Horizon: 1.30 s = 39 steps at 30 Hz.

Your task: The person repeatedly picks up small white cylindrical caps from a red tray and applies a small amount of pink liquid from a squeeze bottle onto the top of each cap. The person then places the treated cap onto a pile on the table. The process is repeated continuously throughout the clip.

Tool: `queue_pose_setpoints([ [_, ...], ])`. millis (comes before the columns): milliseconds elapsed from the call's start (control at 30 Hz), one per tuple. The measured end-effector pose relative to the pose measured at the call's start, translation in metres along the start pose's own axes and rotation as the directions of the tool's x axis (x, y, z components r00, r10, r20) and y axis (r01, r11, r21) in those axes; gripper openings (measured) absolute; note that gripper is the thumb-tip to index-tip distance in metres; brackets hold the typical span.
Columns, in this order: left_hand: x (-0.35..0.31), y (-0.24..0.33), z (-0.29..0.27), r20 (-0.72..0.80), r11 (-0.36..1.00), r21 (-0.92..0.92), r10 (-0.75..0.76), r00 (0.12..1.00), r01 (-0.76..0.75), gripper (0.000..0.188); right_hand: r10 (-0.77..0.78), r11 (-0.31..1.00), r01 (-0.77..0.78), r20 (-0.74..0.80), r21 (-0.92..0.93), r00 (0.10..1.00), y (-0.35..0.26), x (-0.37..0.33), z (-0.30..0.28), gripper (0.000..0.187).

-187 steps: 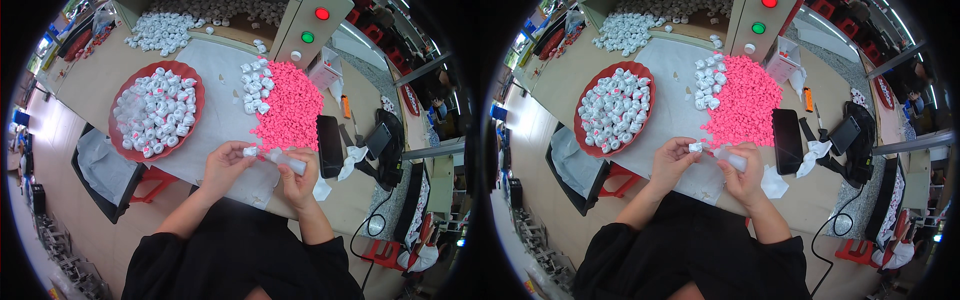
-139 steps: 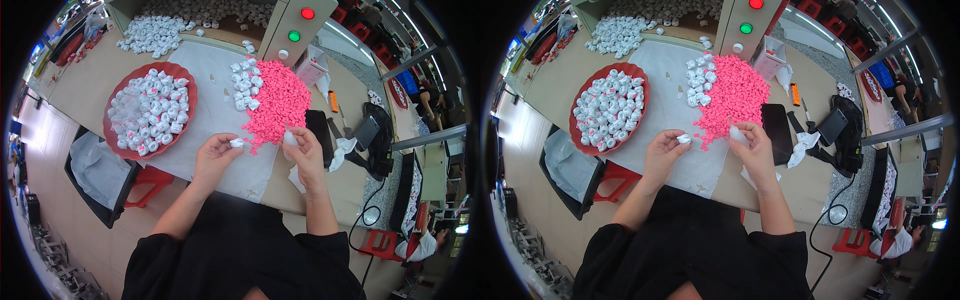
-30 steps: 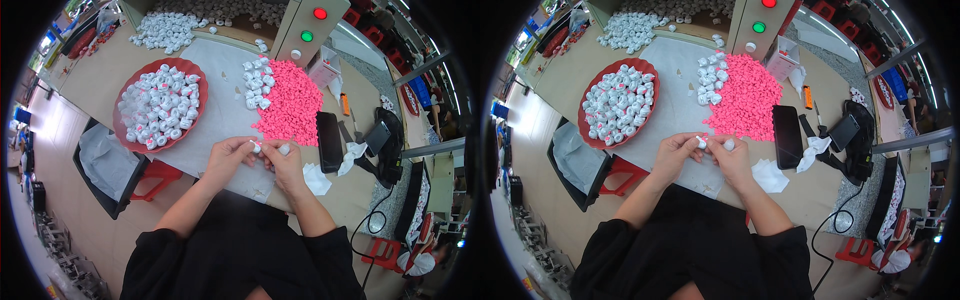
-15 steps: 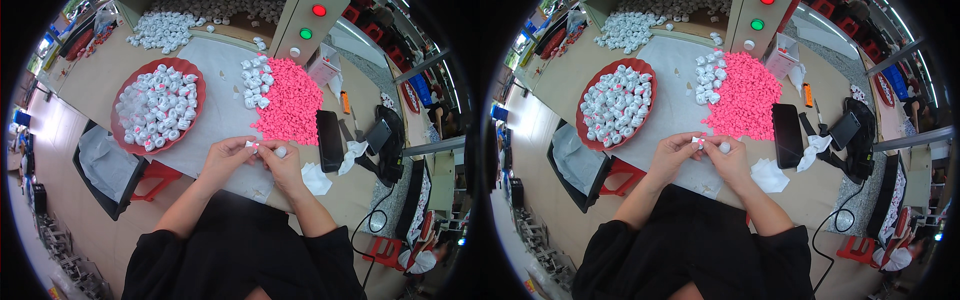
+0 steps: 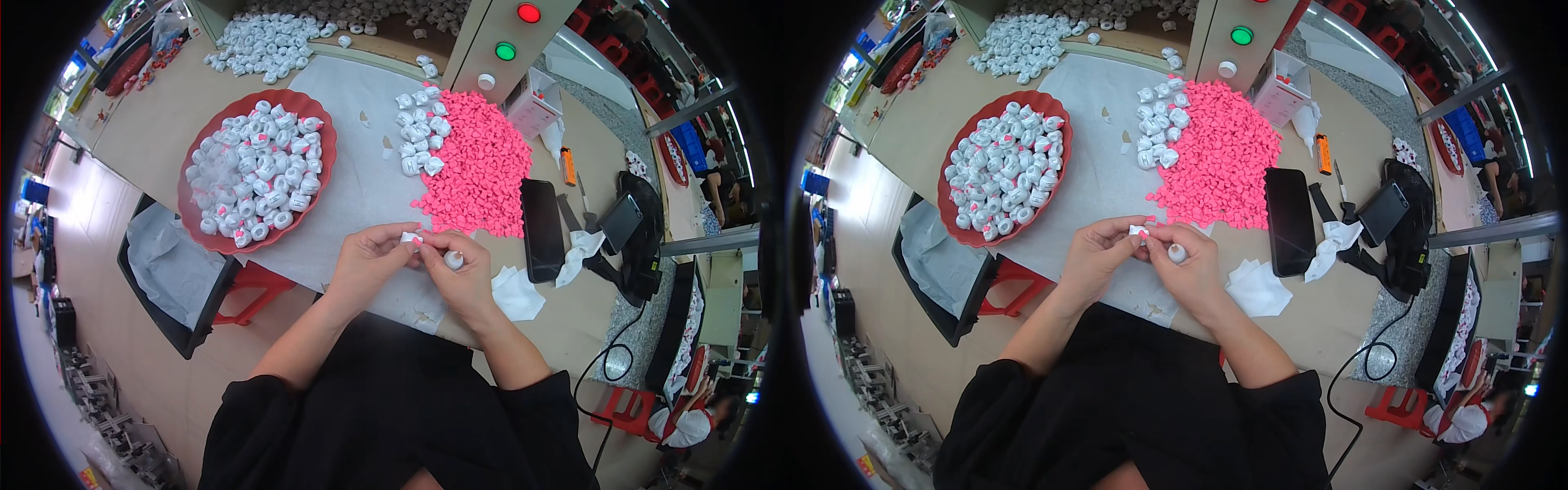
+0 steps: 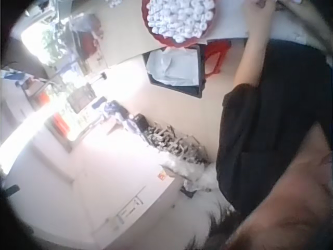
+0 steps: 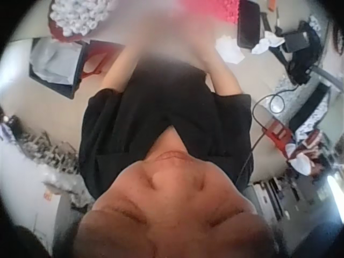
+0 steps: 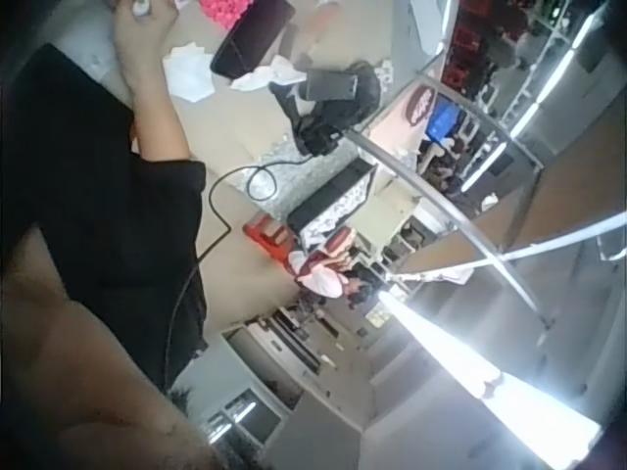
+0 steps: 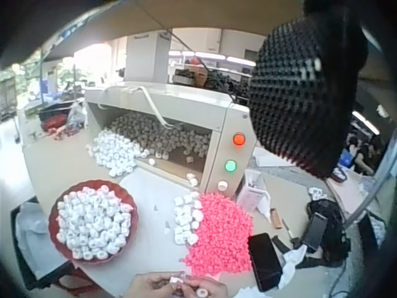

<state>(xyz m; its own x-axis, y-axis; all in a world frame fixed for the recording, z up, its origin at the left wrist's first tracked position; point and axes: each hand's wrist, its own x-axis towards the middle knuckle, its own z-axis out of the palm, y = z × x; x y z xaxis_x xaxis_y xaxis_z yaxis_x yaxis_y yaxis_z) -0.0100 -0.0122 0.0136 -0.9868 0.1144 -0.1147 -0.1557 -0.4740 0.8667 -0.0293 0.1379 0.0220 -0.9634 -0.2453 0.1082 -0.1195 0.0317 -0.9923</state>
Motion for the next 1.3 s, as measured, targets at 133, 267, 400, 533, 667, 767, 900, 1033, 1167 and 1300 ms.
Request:
queue_pose_setpoints([
  [133,-0.002,0.004,0.003,0.015,0.999,-0.026,0.028,0.999,-0.027,0.024,-0.146,0.976,0.147,0.019,-0.159,0.989,-0.002,-0.002,0.000,0.013],
  [267,-0.002,0.003,0.004,-0.001,0.999,-0.035,0.026,1.000,-0.026,0.023,-0.250,0.944,0.252,0.037,-0.212,0.967,0.002,-0.003,-0.001,0.016],
  [400,-0.002,0.002,0.002,0.008,0.999,-0.040,0.023,1.000,-0.023,0.022,-0.325,0.910,0.323,0.038,-0.258,0.945,0.002,-0.002,0.000,0.018],
  [533,-0.001,-0.001,0.000,0.009,0.999,-0.041,0.029,1.000,-0.029,0.022,-0.314,0.915,0.313,0.040,-0.255,0.949,0.002,-0.003,0.000,0.018],
  [667,-0.002,0.001,0.002,0.007,0.999,-0.017,0.049,0.999,-0.049,0.023,-0.301,0.920,0.303,0.048,-0.248,0.952,0.004,-0.003,-0.001,0.020],
  [767,-0.004,-0.001,0.004,0.011,0.974,0.111,0.199,0.980,-0.199,0.025,-0.256,0.955,0.256,0.024,-0.150,0.966,0.003,-0.002,-0.001,0.021],
  [900,-0.007,-0.005,0.005,0.053,0.847,0.329,0.424,0.904,-0.417,0.028,-0.112,0.992,0.109,0.037,0.062,0.993,-0.005,-0.001,-0.004,0.018],
  [1033,-0.009,0.003,0.010,0.056,0.812,0.400,0.441,0.896,-0.425,0.027,-0.104,0.989,0.098,0.047,0.108,0.994,-0.007,-0.001,-0.004,0.019],
  [1167,-0.017,0.021,0.007,0.081,0.585,0.674,0.549,0.832,-0.451,0.025,0.012,0.977,-0.019,0.035,0.213,0.999,-0.009,-0.002,-0.005,0.023],
  [1300,-0.017,0.075,-0.027,0.104,-0.040,0.990,0.857,0.504,-0.135,0.022,0.215,0.896,-0.189,-0.019,0.401,0.977,-0.014,0.001,-0.015,0.028],
])
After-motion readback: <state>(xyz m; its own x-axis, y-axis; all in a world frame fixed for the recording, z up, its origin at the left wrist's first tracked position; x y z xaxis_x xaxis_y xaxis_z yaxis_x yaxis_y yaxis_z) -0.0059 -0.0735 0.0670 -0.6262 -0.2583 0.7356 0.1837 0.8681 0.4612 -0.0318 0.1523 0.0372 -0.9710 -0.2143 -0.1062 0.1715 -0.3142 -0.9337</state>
